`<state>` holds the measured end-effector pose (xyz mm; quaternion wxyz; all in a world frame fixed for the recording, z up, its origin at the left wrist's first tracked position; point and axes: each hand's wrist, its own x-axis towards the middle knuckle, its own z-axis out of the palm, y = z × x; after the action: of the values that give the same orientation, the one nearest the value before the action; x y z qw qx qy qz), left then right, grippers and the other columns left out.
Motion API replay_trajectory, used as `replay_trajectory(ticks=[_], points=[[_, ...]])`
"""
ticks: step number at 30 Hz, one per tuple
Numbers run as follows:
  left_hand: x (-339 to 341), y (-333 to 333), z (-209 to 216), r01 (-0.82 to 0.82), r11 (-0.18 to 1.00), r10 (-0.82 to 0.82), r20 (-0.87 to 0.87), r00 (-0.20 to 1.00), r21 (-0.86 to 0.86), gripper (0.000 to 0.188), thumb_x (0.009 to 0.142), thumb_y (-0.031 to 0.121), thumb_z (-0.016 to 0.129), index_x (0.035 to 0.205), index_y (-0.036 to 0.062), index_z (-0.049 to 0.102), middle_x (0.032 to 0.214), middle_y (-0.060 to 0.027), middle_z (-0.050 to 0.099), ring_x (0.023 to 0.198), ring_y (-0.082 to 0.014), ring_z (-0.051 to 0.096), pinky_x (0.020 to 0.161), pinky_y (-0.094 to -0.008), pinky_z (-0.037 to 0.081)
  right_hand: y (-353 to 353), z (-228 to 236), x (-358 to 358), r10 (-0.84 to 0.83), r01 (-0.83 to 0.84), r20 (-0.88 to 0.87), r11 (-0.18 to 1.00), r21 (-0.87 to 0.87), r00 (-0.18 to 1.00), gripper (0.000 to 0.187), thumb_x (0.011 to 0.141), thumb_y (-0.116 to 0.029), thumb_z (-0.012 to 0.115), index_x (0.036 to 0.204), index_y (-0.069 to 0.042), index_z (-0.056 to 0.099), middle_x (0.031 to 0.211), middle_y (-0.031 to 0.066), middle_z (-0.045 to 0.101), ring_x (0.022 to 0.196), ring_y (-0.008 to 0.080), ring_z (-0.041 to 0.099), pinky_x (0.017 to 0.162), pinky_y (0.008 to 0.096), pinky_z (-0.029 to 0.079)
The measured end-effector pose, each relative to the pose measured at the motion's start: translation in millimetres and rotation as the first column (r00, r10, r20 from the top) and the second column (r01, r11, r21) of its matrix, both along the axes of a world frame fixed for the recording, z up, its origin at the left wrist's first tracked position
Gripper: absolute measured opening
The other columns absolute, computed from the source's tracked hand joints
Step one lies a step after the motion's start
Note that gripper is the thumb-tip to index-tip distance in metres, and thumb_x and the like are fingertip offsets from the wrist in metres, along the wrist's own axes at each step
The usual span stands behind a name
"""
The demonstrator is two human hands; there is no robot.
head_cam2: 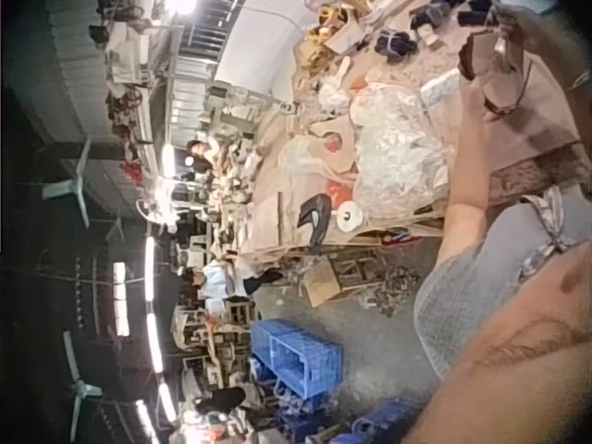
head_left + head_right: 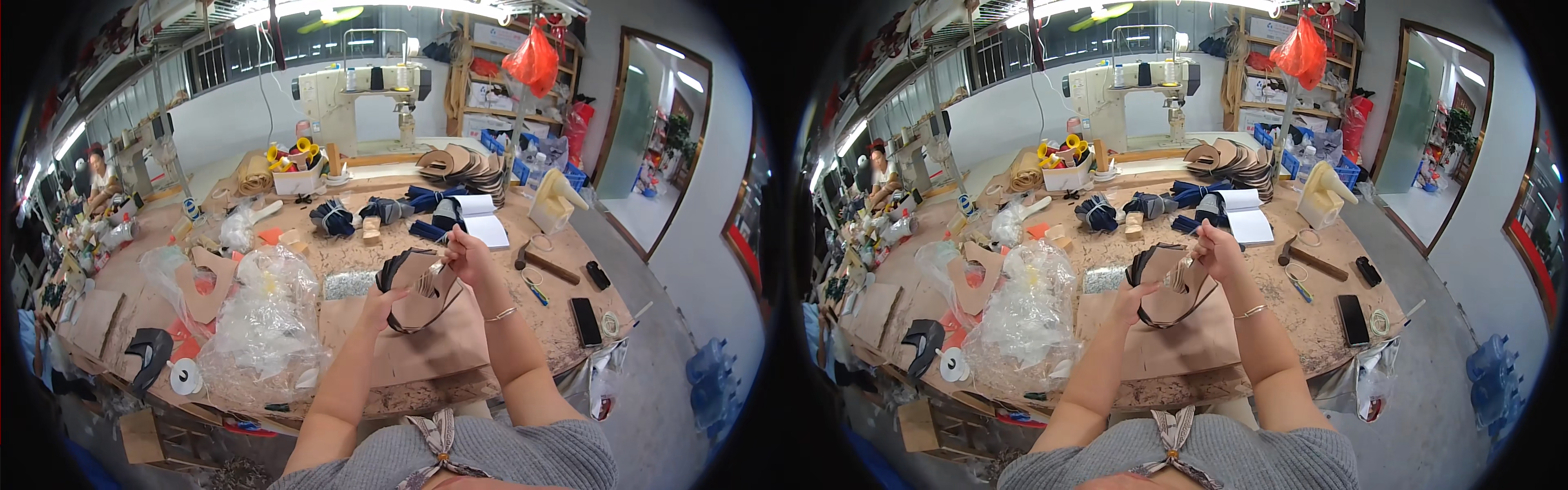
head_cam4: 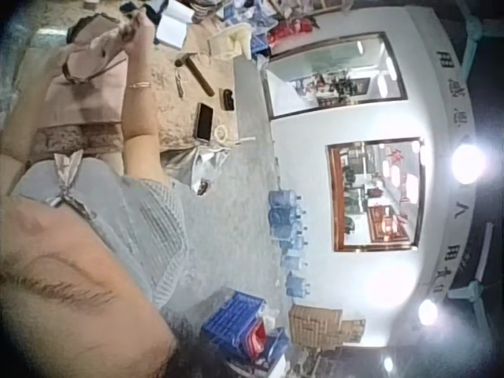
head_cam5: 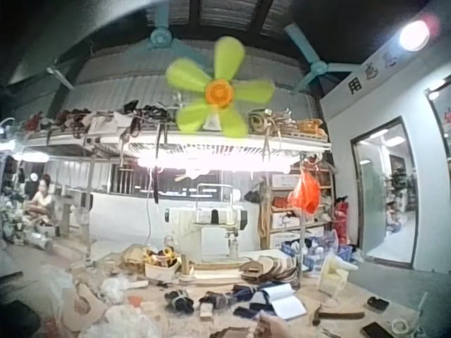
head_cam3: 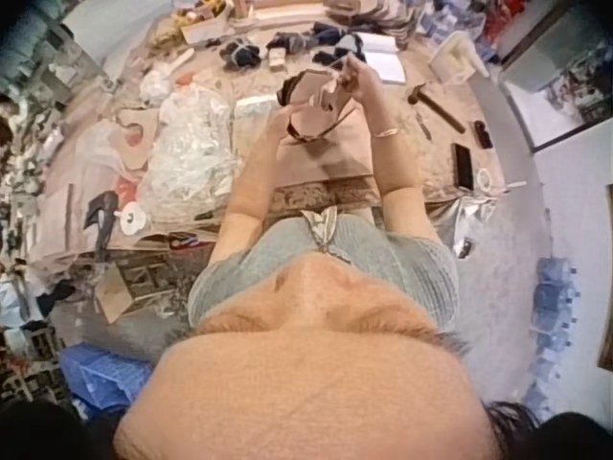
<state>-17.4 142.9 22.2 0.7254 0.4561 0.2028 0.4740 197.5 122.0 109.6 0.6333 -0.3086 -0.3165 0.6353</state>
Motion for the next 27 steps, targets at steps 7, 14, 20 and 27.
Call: replay_trajectory(ticks=[7, 14, 20, 27], points=[[24.6, -34.5, 16.3, -0.036, 0.585, 0.653, -0.444, 0.614, 0.810, 0.074, 0.078, 0.003, 0.064, 0.145, 0.0013, 0.032, 0.111, -0.0201, 0.065, 0.099, -0.0228, 0.064, 0.086, -0.0313, 0.049, -57.1, 51.1, -24.0, 0.227, -0.293, 0.350, 0.945, 0.148, 0.909, 0.035, 0.095, -0.027, 0.059, 0.124, -0.007, 0.055, 0.074, -0.0056, 0.051, 0.063, 0.0031, 0.044, 0.055, 0.0183, 0.039], [-11.6, -2.9, 37.0, -0.008, 0.904, 0.063, 0.114, 0.991, -0.428, 0.033, 0.082, -0.003, 0.061, 0.115, -0.0036, 0.057, 0.097, -0.0133, 0.068, 0.088, -0.0251, 0.067, 0.077, -0.0399, 0.056, -103.6, 65.2, -35.7, 0.121, -0.719, 0.882, 0.634, 0.284, 0.455, 0.023, 0.094, -0.015, 0.054, 0.106, 0.001, 0.066, 0.086, 0.0074, 0.069, 0.075, 0.0157, 0.065, 0.065, 0.0292, 0.051], [6.4, -49.3, 35.6, -0.261, 0.964, 0.266, 0.177, 0.948, -0.048, 0.028, 0.080, -0.002, 0.066, 0.108, -0.0014, 0.063, 0.097, -0.0084, 0.068, 0.085, -0.0177, 0.066, 0.077, -0.0308, 0.053, -42.6, -34.0, -5.7, 0.097, 0.056, -0.490, 0.956, 0.288, 0.866, 0.041, 0.095, -0.004, 0.049, 0.135, -0.009, 0.045, 0.136, 0.0025, 0.050, 0.123, 0.0246, 0.052, 0.092, 0.0333, 0.051], [-30.4, -60.1, 46.6, 0.194, 0.946, -0.079, -0.398, 0.914, 0.259, 0.038, 0.081, 0.005, 0.070, 0.118, 0.0014, 0.059, 0.106, -0.0038, 0.064, 0.094, -0.0115, 0.059, 0.081, -0.0275, 0.049, -50.0, -37.9, -10.8, 0.217, -0.335, 0.349, 0.885, 0.324, 0.911, 0.086, 0.070, -0.029, 0.082, 0.136, 0.005, 0.038, 0.133, 0.0142, 0.048, 0.124, 0.0267, 0.049, 0.105, 0.0370, 0.038]])
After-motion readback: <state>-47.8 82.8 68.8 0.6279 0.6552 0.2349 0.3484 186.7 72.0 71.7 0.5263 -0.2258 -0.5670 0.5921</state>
